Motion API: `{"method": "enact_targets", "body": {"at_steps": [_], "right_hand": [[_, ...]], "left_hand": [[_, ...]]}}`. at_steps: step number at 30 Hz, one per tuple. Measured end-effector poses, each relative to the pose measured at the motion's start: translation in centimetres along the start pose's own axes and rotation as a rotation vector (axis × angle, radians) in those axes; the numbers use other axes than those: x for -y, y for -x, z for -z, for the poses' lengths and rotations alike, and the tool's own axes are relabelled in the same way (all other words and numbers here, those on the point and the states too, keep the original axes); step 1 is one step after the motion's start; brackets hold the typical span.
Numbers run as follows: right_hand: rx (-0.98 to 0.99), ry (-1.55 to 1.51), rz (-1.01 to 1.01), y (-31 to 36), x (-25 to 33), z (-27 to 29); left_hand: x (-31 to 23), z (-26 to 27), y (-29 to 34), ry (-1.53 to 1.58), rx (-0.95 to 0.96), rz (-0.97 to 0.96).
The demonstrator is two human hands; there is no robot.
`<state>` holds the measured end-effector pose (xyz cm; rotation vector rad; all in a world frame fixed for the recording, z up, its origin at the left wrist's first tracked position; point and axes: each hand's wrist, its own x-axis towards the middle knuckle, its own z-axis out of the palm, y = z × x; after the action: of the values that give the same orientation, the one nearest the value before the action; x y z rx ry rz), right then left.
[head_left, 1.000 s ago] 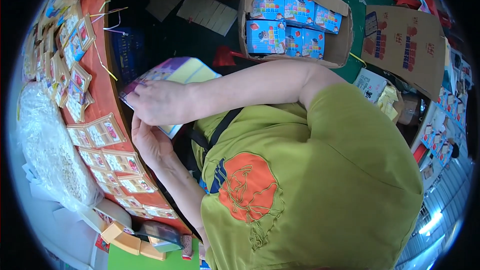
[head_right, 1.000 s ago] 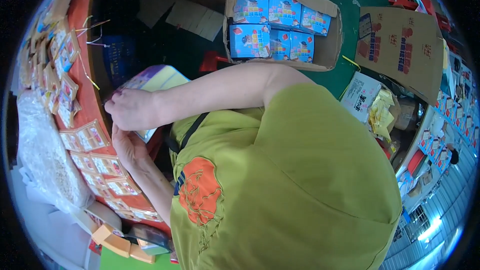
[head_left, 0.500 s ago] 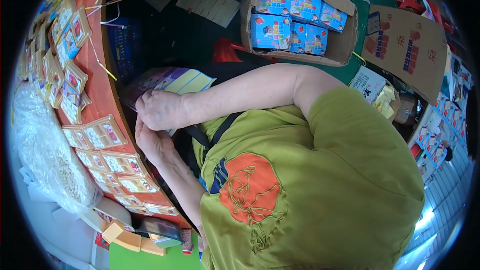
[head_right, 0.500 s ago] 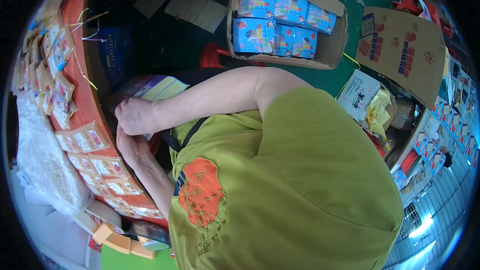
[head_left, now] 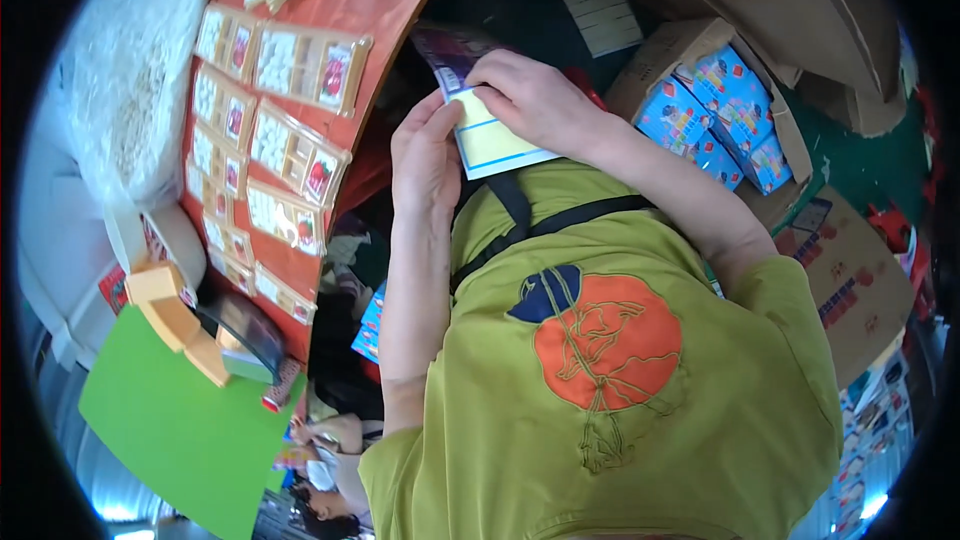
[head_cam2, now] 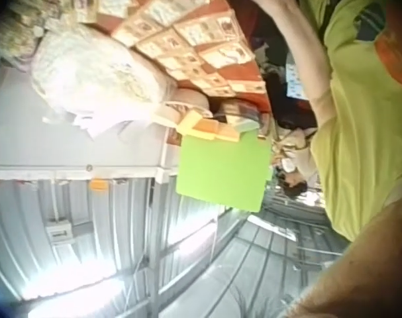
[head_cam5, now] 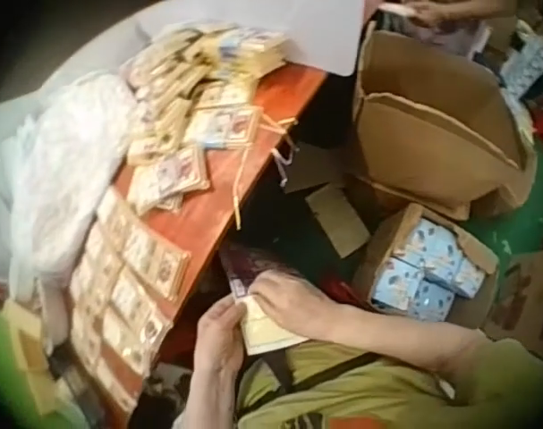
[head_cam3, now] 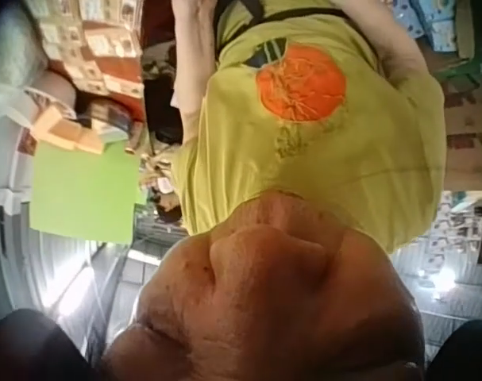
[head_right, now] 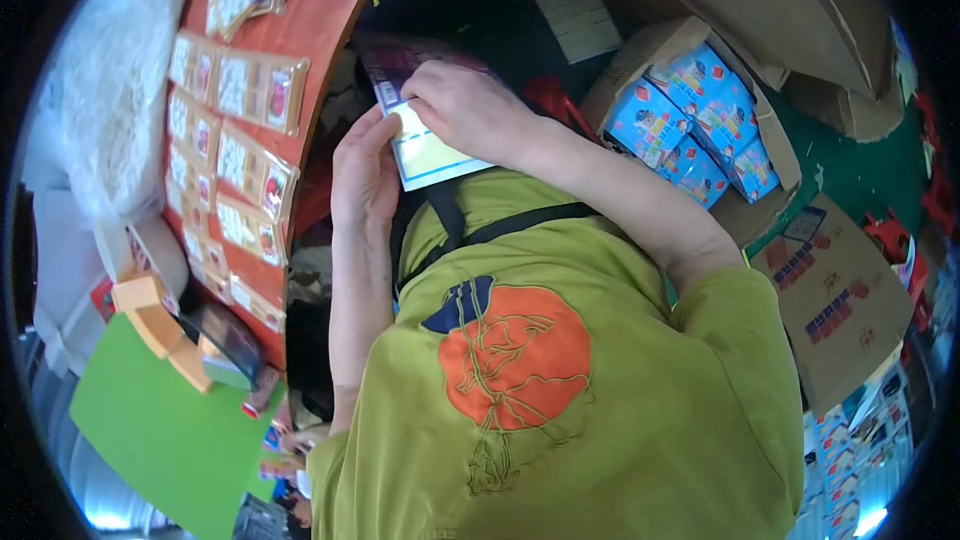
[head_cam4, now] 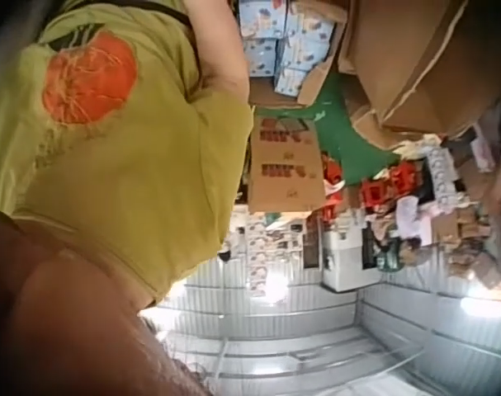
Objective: Placing small white blocks into plastic trays and sealing them with colored adhesive labels.
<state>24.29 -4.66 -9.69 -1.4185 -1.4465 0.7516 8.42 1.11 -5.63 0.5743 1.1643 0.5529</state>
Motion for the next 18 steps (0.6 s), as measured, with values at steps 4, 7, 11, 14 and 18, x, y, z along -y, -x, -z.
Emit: {"method": "enact_targets", "body": {"at_steps": [4,7,11,14,18], "right_hand": [[0.056,0.079,0.052,0.8,0.5,-1.0],[0.070,0.125,0.050,0.9,0.7,-1.4],[0.122,0.213,0.125,0.8,0.5,-1.5],[0.176,0.284,0.155,1.0,0.6,-1.6],[0.225,0.307,0.097,1.3,1.2,-2.1]], "left_hand": [[0.8,1.4,0.1,-0.032,-0.031,0.061],[1.0,1.8,0.4,-0.079,-0.049,0.065],[0.9,2.0,0.7,-0.150,-0.008,0.103],[1.3,2.4,0.8,-0.185,0.027,0.109],[1.6,2.6,1.0,-0.197,0.003,0.087]]}}
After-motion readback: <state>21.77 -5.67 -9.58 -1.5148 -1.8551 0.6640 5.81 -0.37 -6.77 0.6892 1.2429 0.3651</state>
